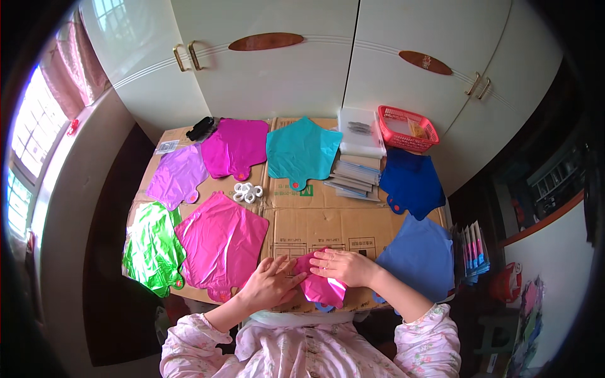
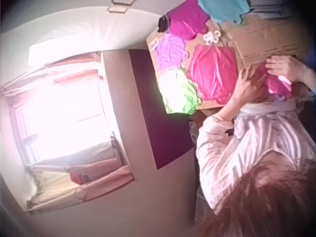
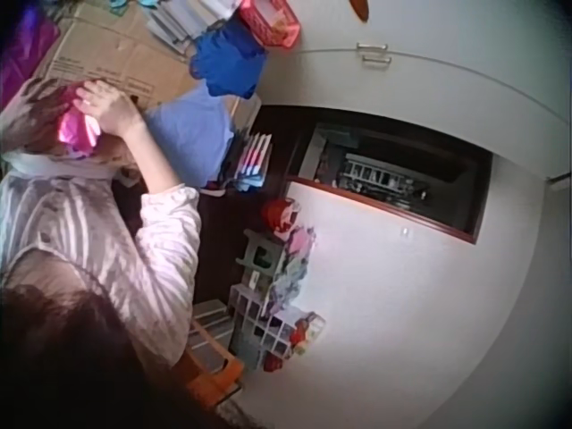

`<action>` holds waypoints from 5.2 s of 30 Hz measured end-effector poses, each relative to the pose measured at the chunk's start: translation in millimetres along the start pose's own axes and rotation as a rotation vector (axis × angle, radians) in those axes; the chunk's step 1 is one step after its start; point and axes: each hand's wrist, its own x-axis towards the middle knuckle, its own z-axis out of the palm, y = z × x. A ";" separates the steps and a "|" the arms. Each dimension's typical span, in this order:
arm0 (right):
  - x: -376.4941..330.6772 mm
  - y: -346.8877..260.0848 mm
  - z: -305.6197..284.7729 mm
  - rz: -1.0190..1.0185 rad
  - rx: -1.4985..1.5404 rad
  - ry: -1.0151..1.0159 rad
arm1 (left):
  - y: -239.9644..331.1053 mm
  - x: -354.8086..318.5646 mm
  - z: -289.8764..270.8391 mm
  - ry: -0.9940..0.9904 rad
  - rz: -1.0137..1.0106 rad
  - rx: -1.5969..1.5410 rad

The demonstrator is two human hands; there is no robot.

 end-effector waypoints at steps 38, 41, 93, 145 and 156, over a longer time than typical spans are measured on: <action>-27.2 -67.8 -21.9 0.119 0.042 -0.248 | 57.9 -34.2 30.1 0.239 0.205 -0.072; -36.1 -66.1 -11.6 0.069 -0.083 -0.200 | 54.9 -27.9 25.5 0.319 0.162 -0.190; 3.7 -75.8 -23.2 0.955 1.206 0.729 | 14.8 5.4 9.3 0.221 -0.625 -1.190; 13.6 -40.7 -32.2 0.297 -0.336 0.122 | 17.1 29.1 11.2 -0.036 0.260 0.170; -9.6 -59.9 10.4 0.408 -0.214 0.113 | 19.0 22.8 8.3 -0.033 0.278 0.238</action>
